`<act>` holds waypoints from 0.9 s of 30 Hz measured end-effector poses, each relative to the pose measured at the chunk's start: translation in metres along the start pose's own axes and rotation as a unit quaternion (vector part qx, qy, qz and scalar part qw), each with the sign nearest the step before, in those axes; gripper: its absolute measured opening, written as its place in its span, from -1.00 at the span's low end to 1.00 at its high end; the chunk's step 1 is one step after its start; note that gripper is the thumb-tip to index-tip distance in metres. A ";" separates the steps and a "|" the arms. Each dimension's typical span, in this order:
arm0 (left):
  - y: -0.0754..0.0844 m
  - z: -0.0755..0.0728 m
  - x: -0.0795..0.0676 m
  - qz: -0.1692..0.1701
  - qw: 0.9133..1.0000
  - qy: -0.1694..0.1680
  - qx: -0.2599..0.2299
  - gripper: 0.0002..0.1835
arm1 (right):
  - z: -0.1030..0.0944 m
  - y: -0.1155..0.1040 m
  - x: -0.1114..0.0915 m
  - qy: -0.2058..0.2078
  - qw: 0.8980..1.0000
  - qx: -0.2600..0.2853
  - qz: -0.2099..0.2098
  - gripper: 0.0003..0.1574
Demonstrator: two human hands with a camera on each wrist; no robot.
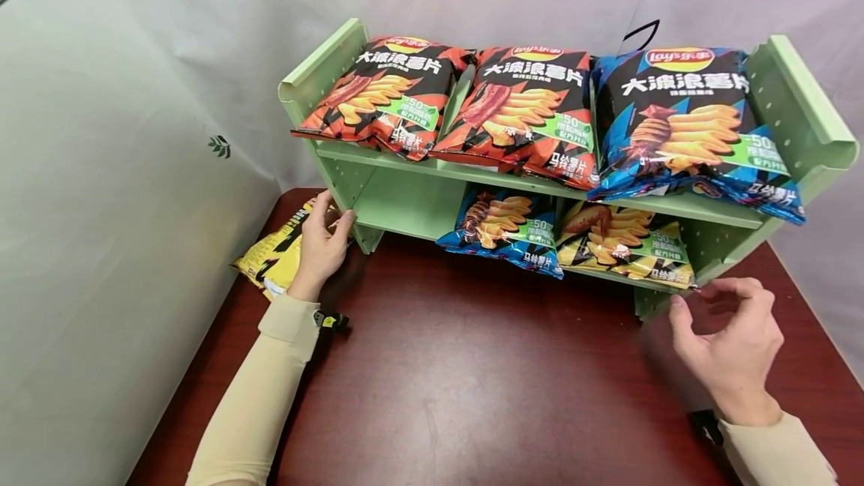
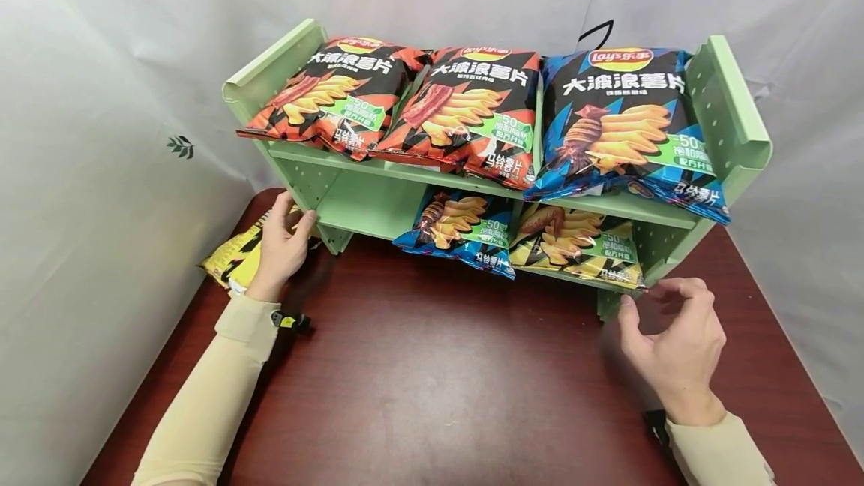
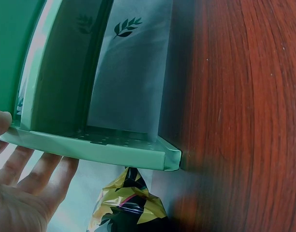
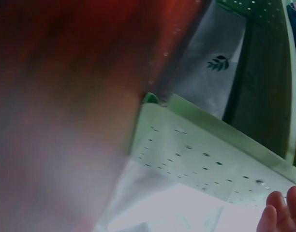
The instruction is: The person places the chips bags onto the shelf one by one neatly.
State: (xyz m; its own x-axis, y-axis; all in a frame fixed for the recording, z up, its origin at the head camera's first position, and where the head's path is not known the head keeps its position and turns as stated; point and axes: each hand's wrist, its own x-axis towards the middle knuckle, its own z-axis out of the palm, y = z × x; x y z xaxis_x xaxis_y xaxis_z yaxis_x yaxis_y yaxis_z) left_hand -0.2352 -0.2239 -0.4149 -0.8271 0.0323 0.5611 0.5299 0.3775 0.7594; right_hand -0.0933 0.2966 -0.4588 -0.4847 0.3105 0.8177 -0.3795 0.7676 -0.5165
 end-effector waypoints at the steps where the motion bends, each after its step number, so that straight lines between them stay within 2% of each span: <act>1: -0.002 0.000 0.000 0.000 1.000 0.000 0.000 -0.55 | -0.001 0.003 -0.001 -0.007 1.000 0.003 0.008 -0.21; 4: -0.014 0.001 0.002 -0.002 1.000 0.001 -0.002 -0.54 | -0.004 0.010 -0.002 -0.050 0.998 -0.007 0.048 -0.21; 6: -0.024 0.002 0.003 -0.004 1.000 0.002 -0.003 -0.52 | -0.006 0.013 0.000 -0.096 0.992 -0.018 0.081 -0.19; 8: -0.031 0.003 0.003 -0.007 1.000 0.002 -0.004 -0.51 | -0.007 0.015 0.002 -0.148 0.982 -0.035 0.112 -0.19; 11: -0.036 0.002 0.003 -0.009 1.000 0.001 -0.011 -0.51 | -0.006 0.021 0.005 -0.220 0.965 -0.042 0.133 -0.13; 14: -0.037 0.002 0.003 -0.008 1.000 0.003 -0.022 -0.53 | -0.005 0.030 0.008 -0.287 0.948 -0.044 0.132 -0.09; 17: -0.038 0.001 0.004 -0.004 1.000 0.003 -0.024 -0.54 | -0.004 0.036 0.009 -0.338 0.930 -0.046 0.133 -0.13; 19: -0.038 0.001 0.004 -0.003 1.000 0.003 -0.024 -0.54 | -0.003 0.040 0.010 -0.360 0.922 -0.050 0.133 -0.18; 22: -0.038 0.001 0.004 -0.004 1.000 0.002 -0.025 -0.54 | -0.003 0.042 0.009 -0.375 0.916 -0.052 0.136 -0.25; 27: -0.035 -0.001 0.003 -0.012 1.000 0.004 -0.023 -0.54 | -0.001 0.047 0.005 -0.377 0.915 -0.045 0.136 -0.39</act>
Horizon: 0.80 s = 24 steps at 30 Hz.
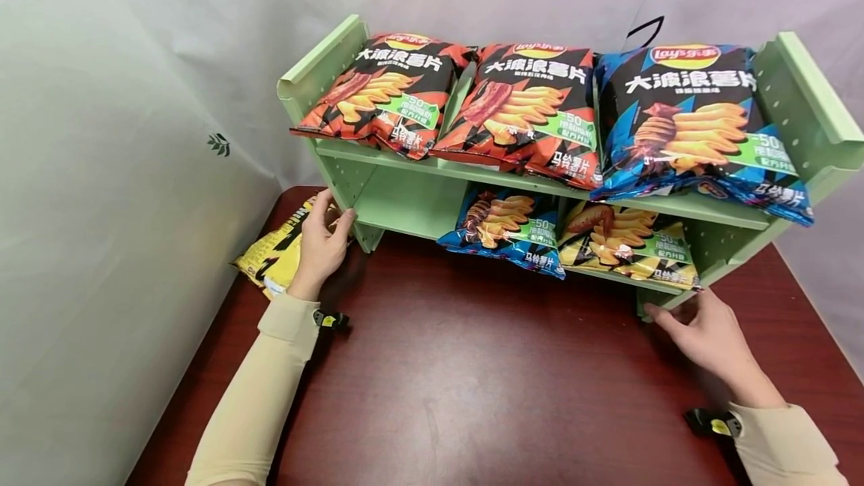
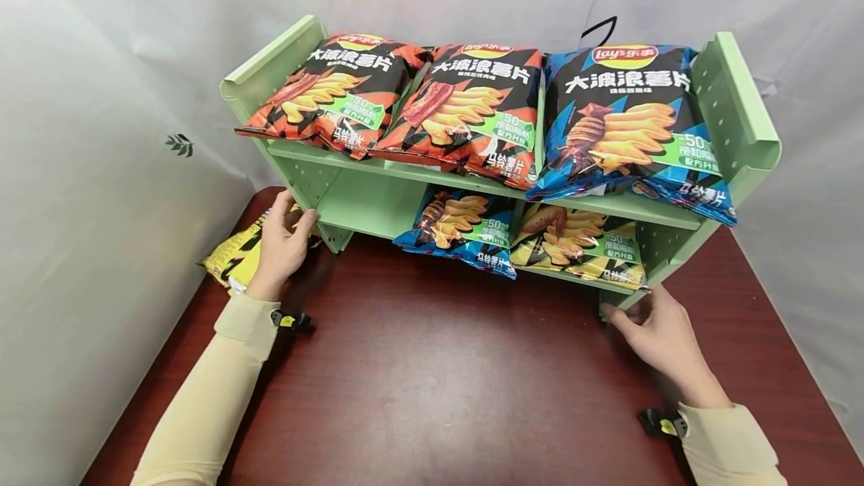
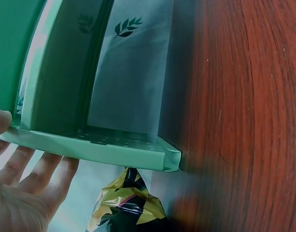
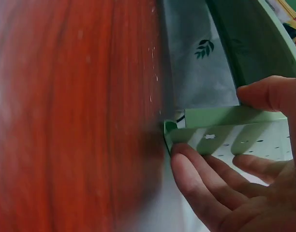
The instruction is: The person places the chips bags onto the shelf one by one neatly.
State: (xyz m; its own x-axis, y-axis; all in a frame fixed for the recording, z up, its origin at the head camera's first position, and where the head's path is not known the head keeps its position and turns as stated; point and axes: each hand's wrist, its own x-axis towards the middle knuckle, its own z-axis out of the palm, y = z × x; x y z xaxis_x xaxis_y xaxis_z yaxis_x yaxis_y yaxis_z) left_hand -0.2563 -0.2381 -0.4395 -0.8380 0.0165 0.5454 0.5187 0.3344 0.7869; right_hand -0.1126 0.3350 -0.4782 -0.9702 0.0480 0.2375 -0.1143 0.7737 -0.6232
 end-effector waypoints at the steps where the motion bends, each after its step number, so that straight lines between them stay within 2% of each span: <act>1: 0.001 0.000 0.000 -0.001 1.000 0.001 0.000 -0.54 | 0.000 0.001 0.000 0.003 1.000 0.001 -0.001 -0.41; 9: 0.001 -0.002 0.001 -0.005 1.000 0.000 0.000 -0.55 | 0.002 0.003 0.002 0.017 0.999 -0.009 -0.025 -0.58; 15: 0.004 -0.001 -0.002 -0.013 1.000 -0.003 0.009 -0.52 | 0.003 0.005 0.000 0.018 0.999 -0.013 -0.038 -0.57; 18: 0.014 -0.001 -0.004 -0.004 1.000 -0.021 0.023 -0.52 | 0.002 0.005 -0.002 0.020 0.999 -0.013 -0.038 -0.57; 22: 0.028 -0.008 -0.011 0.000 0.997 -0.055 0.049 -0.52 | 0.002 0.004 -0.002 0.018 0.999 -0.010 -0.036 -0.59; 24: 0.025 -0.013 -0.014 -0.005 0.996 -0.071 0.056 -0.50 | 0.001 0.003 -0.003 0.014 0.999 -0.010 -0.032 -0.59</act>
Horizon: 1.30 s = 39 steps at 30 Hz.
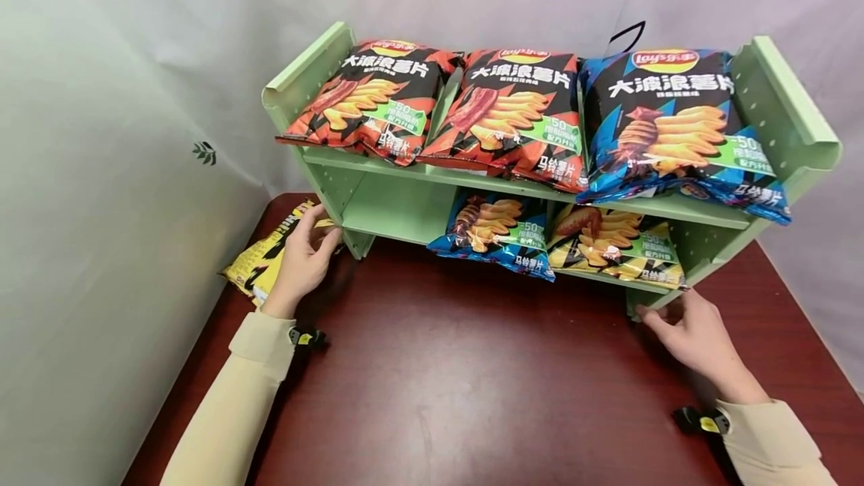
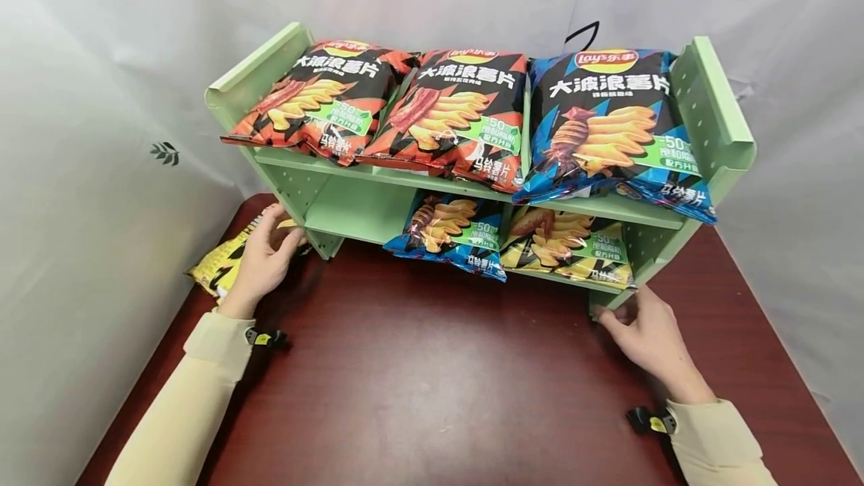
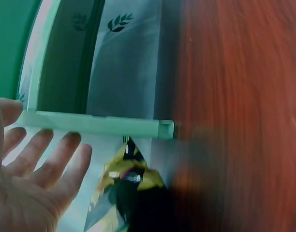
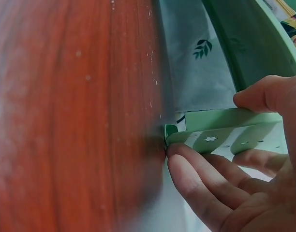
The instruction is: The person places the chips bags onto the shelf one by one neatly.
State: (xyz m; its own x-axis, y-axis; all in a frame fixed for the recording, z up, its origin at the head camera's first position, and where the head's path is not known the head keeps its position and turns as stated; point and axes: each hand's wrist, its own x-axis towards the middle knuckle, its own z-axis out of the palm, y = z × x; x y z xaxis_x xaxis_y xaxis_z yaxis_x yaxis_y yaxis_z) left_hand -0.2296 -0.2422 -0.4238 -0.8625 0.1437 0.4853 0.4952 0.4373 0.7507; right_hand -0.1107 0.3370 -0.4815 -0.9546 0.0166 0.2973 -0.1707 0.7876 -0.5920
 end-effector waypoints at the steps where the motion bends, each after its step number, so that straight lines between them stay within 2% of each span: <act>1: -0.005 -0.002 -0.001 0.001 1.000 -0.009 0.004 -0.49 | 0.000 0.000 0.000 -0.003 1.000 0.000 0.003 -0.58; 3: -0.015 -0.007 -0.004 -0.001 1.000 -0.026 0.008 -0.46 | -0.001 -0.001 0.000 -0.009 1.000 0.000 0.009 -0.58; 5: -0.023 -0.013 -0.008 0.001 0.999 -0.041 0.032 -0.45 | -0.001 -0.001 -0.001 -0.014 1.000 -0.001 0.013 -0.57; 7: -0.027 -0.018 -0.013 0.011 0.996 -0.049 0.073 -0.44 | -0.001 -0.001 -0.001 -0.018 1.000 -0.002 0.013 -0.56; 9: -0.026 -0.024 -0.019 0.024 0.990 -0.046 0.132 -0.42 | -0.001 -0.002 0.000 -0.020 1.000 -0.003 0.011 -0.55; 13: -0.020 -0.030 -0.028 0.058 0.963 -0.031 0.262 -0.39 | -0.001 -0.001 -0.001 -0.019 1.000 -0.002 0.008 -0.53; 15: -0.018 -0.031 -0.031 0.064 0.945 -0.034 0.319 -0.34 | -0.001 -0.001 -0.001 -0.019 1.000 -0.002 0.008 -0.53; 17: -0.017 -0.033 -0.033 0.056 0.925 -0.046 0.373 -0.29 | -0.002 -0.001 -0.001 -0.019 1.000 -0.002 0.008 -0.51; 21: -0.021 -0.037 -0.036 -0.006 0.888 -0.081 0.453 -0.10 | -0.002 -0.001 0.000 -0.023 1.000 0.002 0.004 -0.46; 23: -0.025 -0.039 -0.036 -0.046 0.876 -0.099 0.470 -0.01 | -0.002 -0.001 0.001 -0.022 1.000 0.004 0.001 -0.43; 26: -0.032 -0.043 -0.034 -0.096 0.863 -0.121 0.480 0.13 | -0.002 -0.001 0.002 -0.022 1.000 0.003 -0.003 -0.39; 29: -0.038 -0.046 -0.031 -0.126 0.854 -0.139 0.485 0.21 | -0.002 0.000 0.002 -0.023 1.000 0.003 -0.003 -0.40; 32: -0.042 -0.049 -0.030 -0.136 0.850 -0.147 0.487 0.27 | -0.001 0.000 0.001 -0.024 1.000 0.003 -0.002 -0.41; 39: -0.045 -0.052 -0.026 -0.136 0.854 -0.147 0.480 0.24 | -0.001 0.001 0.001 -0.020 1.000 0.000 -0.002 -0.40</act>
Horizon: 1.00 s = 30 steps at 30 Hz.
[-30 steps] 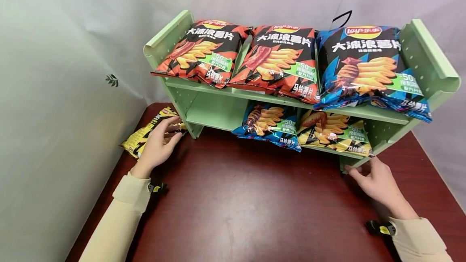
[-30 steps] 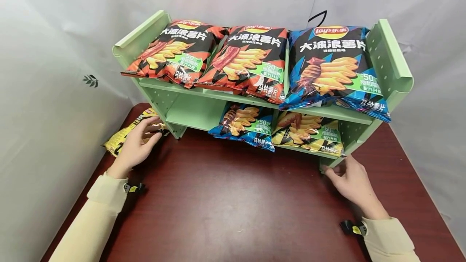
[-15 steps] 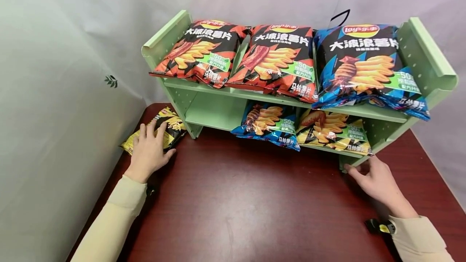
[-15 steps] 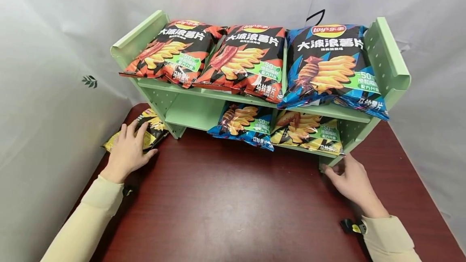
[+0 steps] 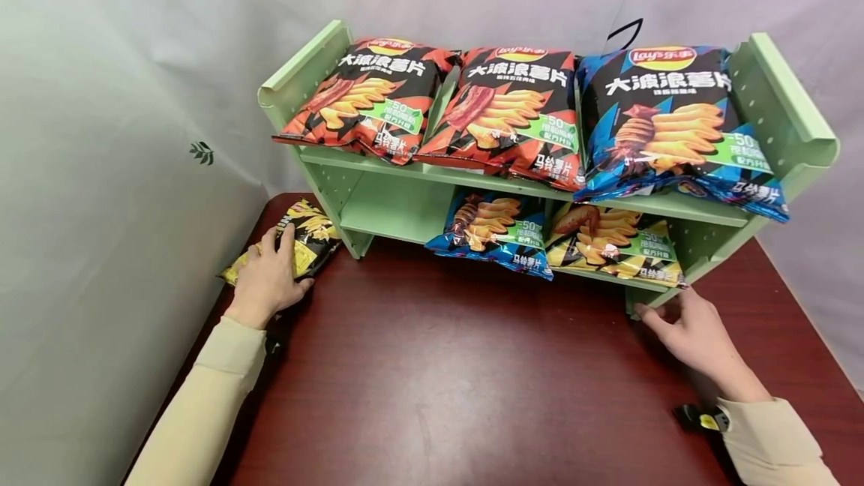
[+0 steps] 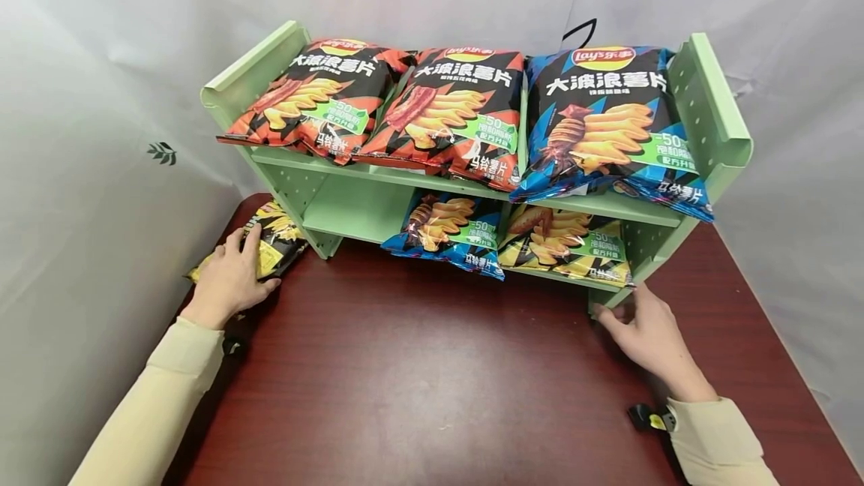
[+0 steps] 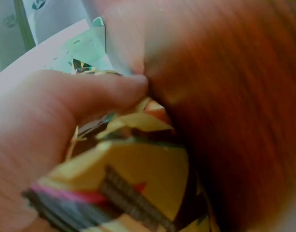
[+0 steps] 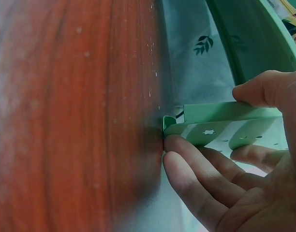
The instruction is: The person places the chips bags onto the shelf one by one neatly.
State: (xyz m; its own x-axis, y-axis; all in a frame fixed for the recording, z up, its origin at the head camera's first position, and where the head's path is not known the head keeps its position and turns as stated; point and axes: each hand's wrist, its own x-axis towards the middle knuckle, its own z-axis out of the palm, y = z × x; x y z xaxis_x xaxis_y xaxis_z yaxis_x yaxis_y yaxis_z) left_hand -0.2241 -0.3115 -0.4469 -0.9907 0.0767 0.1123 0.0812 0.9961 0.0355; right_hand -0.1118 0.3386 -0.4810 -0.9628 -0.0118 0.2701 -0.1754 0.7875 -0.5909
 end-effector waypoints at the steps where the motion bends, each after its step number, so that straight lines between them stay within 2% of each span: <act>1: 0.000 0.000 0.000 0.000 1.000 0.000 0.000 0.22 | 0.000 0.000 0.000 0.000 1.000 0.000 0.000 -0.40; 13: -0.002 -0.009 0.005 -0.006 1.000 0.023 0.006 0.12 | -0.001 -0.001 0.000 0.001 1.000 -0.001 -0.002 -0.46; 23: -0.006 -0.016 -0.002 -0.017 0.996 0.088 -0.020 0.03 | 0.000 -0.002 0.000 0.004 1.000 0.000 -0.003 -0.52; 26: -0.006 -0.022 -0.007 -0.023 0.995 0.090 -0.025 0.01 | 0.000 -0.002 -0.001 0.005 1.000 -0.001 -0.006 -0.52; 30: -0.004 -0.030 -0.017 -0.030 0.997 0.073 -0.022 0.00 | 0.000 -0.001 -0.001 0.003 1.000 -0.002 -0.007 -0.51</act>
State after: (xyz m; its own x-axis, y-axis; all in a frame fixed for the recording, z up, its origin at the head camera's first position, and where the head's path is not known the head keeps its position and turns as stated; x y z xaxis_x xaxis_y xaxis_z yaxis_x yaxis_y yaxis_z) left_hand -0.2041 -0.3182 -0.4188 -0.9679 0.0068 0.2514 0.0302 0.9955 0.0893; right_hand -0.1106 0.3374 -0.4807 -0.9589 -0.0196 0.2832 -0.1884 0.7903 -0.5831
